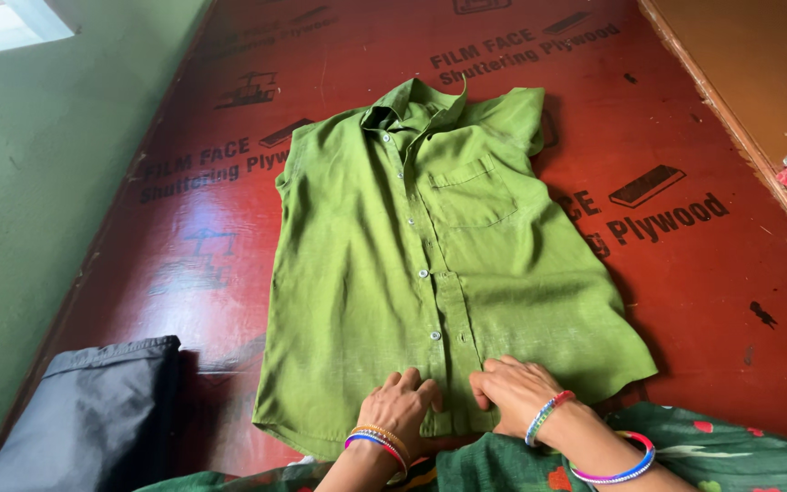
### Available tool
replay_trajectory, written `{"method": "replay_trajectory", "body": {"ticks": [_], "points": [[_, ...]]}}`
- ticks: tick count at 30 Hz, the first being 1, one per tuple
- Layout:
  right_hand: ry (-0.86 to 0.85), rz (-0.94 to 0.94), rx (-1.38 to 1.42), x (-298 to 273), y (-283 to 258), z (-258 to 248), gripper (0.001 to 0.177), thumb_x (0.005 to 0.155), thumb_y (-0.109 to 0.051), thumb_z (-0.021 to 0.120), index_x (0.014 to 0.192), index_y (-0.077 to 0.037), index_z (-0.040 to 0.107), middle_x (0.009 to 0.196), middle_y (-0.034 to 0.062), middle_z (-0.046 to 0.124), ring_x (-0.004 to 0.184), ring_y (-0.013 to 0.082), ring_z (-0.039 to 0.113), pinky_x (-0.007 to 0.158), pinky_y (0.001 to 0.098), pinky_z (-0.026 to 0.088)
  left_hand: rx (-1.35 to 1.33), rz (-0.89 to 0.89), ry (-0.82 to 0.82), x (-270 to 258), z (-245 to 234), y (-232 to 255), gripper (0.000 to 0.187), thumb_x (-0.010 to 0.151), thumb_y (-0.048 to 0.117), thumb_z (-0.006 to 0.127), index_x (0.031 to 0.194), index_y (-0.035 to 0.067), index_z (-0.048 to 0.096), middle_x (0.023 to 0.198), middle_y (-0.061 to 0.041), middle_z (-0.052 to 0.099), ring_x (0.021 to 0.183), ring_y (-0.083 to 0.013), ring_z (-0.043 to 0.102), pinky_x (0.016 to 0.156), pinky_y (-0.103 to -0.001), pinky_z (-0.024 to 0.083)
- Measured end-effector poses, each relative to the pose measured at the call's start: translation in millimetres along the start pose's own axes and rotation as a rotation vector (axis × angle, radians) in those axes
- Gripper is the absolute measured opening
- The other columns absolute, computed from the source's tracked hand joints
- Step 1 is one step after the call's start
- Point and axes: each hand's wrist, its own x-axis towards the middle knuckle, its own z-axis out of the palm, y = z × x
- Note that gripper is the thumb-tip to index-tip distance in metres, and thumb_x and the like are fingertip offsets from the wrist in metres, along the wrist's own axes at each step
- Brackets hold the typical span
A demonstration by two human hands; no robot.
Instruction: The person folds a green short-sleeved shirt on a red plywood surface, aligning the sleeves and hem before folding it into a compact rectangle. They then fold a white sleeveless top using a similar method.
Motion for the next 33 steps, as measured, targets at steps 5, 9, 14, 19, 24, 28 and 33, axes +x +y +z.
{"method": "replay_trajectory", "body": {"ticks": [5,9,14,19,24,28,33], "points": [[0.0,0.042,0.109,-1,8,-6,0.03,0.069,-0.029,0.086,0.091,-0.015,0.07,0.092,0.0053,0.069,0.096,0.0243,0.068,0.083,0.0373,0.054,-0.063,-0.018,-0.019,1,3,-11,0.039,0.075,0.047,0.082,0.106,0.026,0.072,0.108,-0.003,0.065,0.11,-0.0252,0.062,0.089,-0.042,0.054],[0.3,0.367,0.371,1,48,-34,0.032,0.073,-0.046,0.084,0.088,-0.018,0.079,0.08,0.0055,0.076,0.072,0.0217,0.073,0.067,0.0346,0.057,-0.189,-0.321,0.177,11,-12,-41,0.026,0.082,0.048,0.079,0.099,0.029,0.077,0.103,0.0,0.072,0.1,-0.0229,0.07,0.086,-0.039,0.057],[0.657,0.617,0.018,-12,110,-43,0.031,0.079,-0.041,0.083,0.105,-0.025,0.078,0.12,0.0114,0.067,0.116,0.0348,0.061,0.098,0.0437,0.052,-0.008,-0.701,0.47,2,-26,-79,0.037,0.072,0.035,0.084,0.108,0.034,0.076,0.127,-0.001,0.062,0.124,-0.0264,0.054,0.104,-0.042,0.044],[0.489,0.861,0.128,-10,138,-28,0.081,0.073,-0.037,0.09,0.144,-0.026,0.053,0.147,0.0124,0.05,0.138,0.0365,0.045,0.105,0.0507,0.047,0.056,-0.965,0.429,2,-19,-92,0.084,0.062,0.044,0.093,0.136,0.034,0.057,0.153,-0.003,0.042,0.141,-0.027,0.039,0.113,-0.05,0.032],[0.378,1.043,0.151,-11,147,-25,0.099,0.069,-0.037,0.094,0.154,-0.03,0.042,0.154,0.0073,0.047,0.142,0.0342,0.043,0.112,0.0521,0.04,-0.164,-1.305,0.435,-1,-20,-112,0.127,0.053,0.05,0.1,0.158,0.031,0.03,0.16,-0.004,0.035,0.146,-0.0273,0.034,0.108,-0.055,0.034],[0.225,1.066,0.146,-19,157,-24,0.077,0.072,-0.045,0.092,0.141,-0.023,0.065,0.145,0.0074,0.065,0.137,0.0323,0.056,0.115,0.0489,0.042,-0.18,-1.377,0.468,-2,-19,-118,0.101,0.069,0.045,0.089,0.157,0.03,0.042,0.144,-0.006,0.059,0.133,-0.0268,0.054,0.108,-0.049,0.038],[0.436,0.844,0.284,-13,158,-22,0.057,0.077,-0.042,0.084,0.125,-0.013,0.072,0.13,0.017,0.07,0.12,0.0368,0.065,0.104,0.0488,0.05,-0.444,-1.098,0.402,-4,-35,-107,0.045,0.077,0.039,0.079,0.122,0.031,0.076,0.118,0.001,0.077,0.111,-0.0228,0.072,0.101,-0.043,0.051]]}}
